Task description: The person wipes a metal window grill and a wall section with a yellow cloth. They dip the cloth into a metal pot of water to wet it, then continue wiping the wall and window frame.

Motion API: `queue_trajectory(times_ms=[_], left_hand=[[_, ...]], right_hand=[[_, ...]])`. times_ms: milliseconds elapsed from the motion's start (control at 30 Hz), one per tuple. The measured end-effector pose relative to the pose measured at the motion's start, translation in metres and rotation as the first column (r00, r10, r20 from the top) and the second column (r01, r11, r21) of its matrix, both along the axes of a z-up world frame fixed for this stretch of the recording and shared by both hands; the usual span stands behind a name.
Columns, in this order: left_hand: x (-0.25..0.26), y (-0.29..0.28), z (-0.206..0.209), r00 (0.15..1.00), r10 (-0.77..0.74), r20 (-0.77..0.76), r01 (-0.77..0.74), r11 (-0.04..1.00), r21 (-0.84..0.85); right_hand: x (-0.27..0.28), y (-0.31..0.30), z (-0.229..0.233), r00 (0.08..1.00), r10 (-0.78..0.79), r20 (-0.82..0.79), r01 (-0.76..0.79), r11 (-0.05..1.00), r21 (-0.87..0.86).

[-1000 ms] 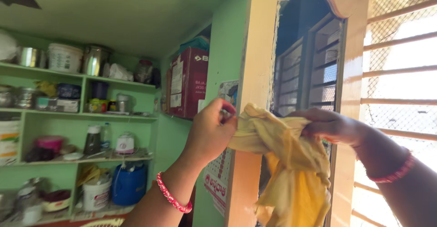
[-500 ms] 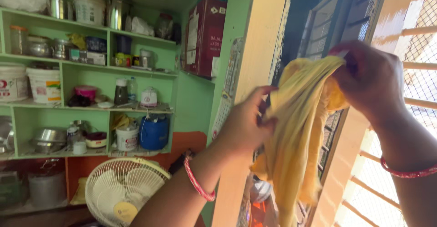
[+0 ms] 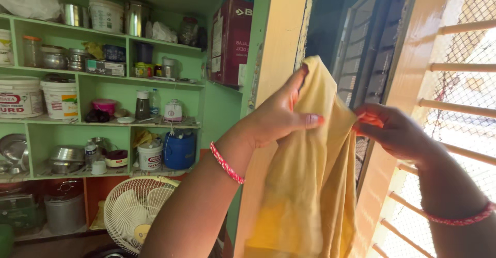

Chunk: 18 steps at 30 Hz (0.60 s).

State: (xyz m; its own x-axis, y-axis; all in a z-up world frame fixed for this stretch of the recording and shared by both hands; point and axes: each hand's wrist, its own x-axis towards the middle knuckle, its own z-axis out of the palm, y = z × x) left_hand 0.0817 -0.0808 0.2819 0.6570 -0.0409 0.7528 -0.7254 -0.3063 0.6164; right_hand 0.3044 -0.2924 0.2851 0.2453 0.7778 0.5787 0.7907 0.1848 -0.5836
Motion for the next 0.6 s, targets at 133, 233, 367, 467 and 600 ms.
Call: queue_trajectory(times_ms=[133,233,367,467,600], left_hand=[[0.037,0.007,0.008,0.967,-0.036,0.252,0.017,0.997,0.075],[0.049,0.011,0.012,0.966,-0.051,0.253,0.016,0.990,0.138],[0.038,0.011,0.021,0.773,0.523,0.359,-0.607,0.775,0.177],[0.033,-0.022,0.001,0.455,0.650,0.608,-0.838,0.544,0.046],[0.035,-0.065,-0.025,0.769,0.367,0.524,-0.416,0.909,-0.026]], right_hand=[[0.015,0.005,-0.047,0.657,0.587,-0.473,-0.538,0.805,0.250],[0.005,0.004,-0.082,0.882,0.418,-0.218,-0.423,0.906,0.027],[-0.007,-0.015,-0.084,0.647,0.692,-0.321,-0.513,0.706,0.488],[-0.032,-0.007,-0.059,0.693,0.584,-0.424,-0.245,0.743,0.622],[-0.067,-0.001,-0.043,0.320,0.897,-0.305,-0.660,0.442,0.608]])
